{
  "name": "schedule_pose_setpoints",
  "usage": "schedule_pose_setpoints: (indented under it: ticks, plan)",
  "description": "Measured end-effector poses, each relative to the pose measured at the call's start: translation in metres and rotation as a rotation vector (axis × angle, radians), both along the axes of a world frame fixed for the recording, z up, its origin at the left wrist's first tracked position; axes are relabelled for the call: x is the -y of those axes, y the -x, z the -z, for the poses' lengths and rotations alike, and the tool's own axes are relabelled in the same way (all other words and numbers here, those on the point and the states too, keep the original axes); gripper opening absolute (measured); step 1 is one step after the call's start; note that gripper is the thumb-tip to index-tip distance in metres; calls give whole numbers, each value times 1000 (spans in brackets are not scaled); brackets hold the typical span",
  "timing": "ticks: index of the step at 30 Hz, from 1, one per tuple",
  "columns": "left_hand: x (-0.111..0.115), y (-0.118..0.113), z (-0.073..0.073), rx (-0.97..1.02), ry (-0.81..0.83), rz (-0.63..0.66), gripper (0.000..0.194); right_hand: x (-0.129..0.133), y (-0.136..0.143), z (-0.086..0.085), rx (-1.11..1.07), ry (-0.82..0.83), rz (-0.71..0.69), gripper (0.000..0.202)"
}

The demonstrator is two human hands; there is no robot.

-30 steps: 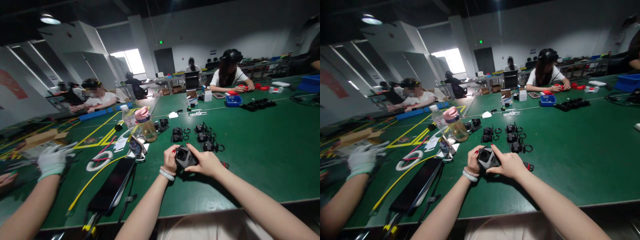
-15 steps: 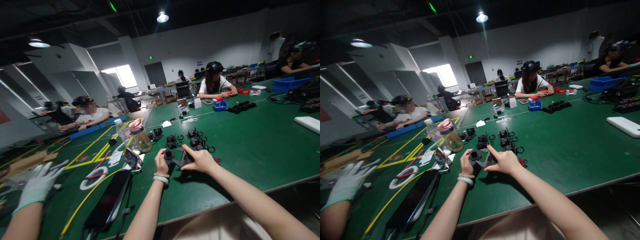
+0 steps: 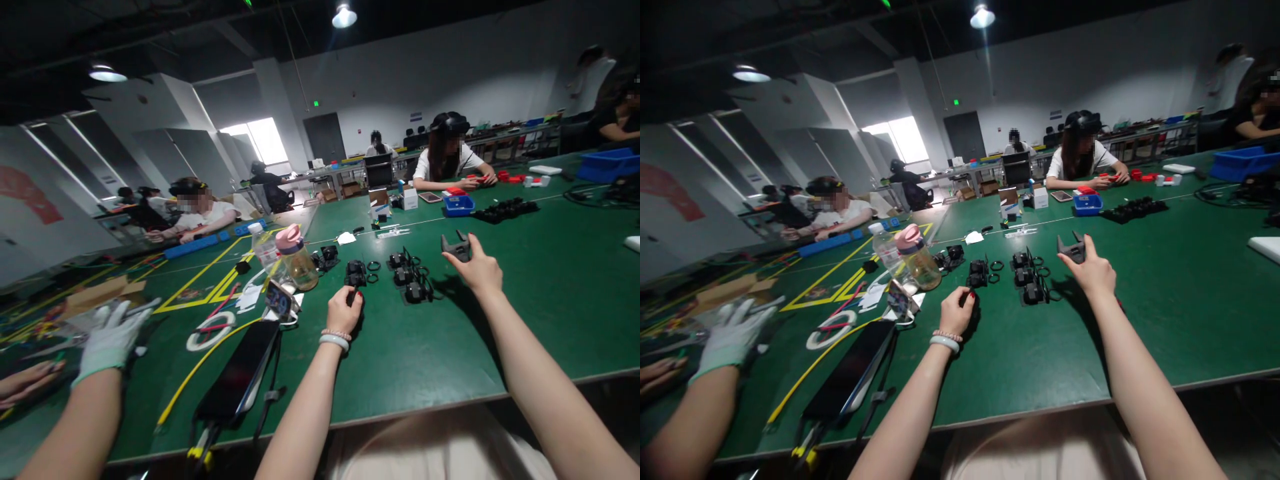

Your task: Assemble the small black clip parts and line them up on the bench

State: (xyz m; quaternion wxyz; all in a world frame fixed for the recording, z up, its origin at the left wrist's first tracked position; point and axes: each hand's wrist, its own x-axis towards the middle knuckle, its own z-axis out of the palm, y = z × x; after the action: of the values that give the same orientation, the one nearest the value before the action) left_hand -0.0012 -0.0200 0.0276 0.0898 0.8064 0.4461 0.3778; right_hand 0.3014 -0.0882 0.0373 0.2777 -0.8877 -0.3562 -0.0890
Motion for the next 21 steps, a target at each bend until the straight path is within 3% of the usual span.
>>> schedule_pose_setpoints:
  ticks: [5,10,21]
  plan:
    - [-1,-1,4,-43,30,-23,29,-2,-40,29,-173,101,91,79]
    - [-1,-2,6,-75,70,-15,34,-5,-62,54,-257,150,145,73]
    - [2,-5,8,-104,126,-37,42,-13,-79,73,-244,216,74,57]
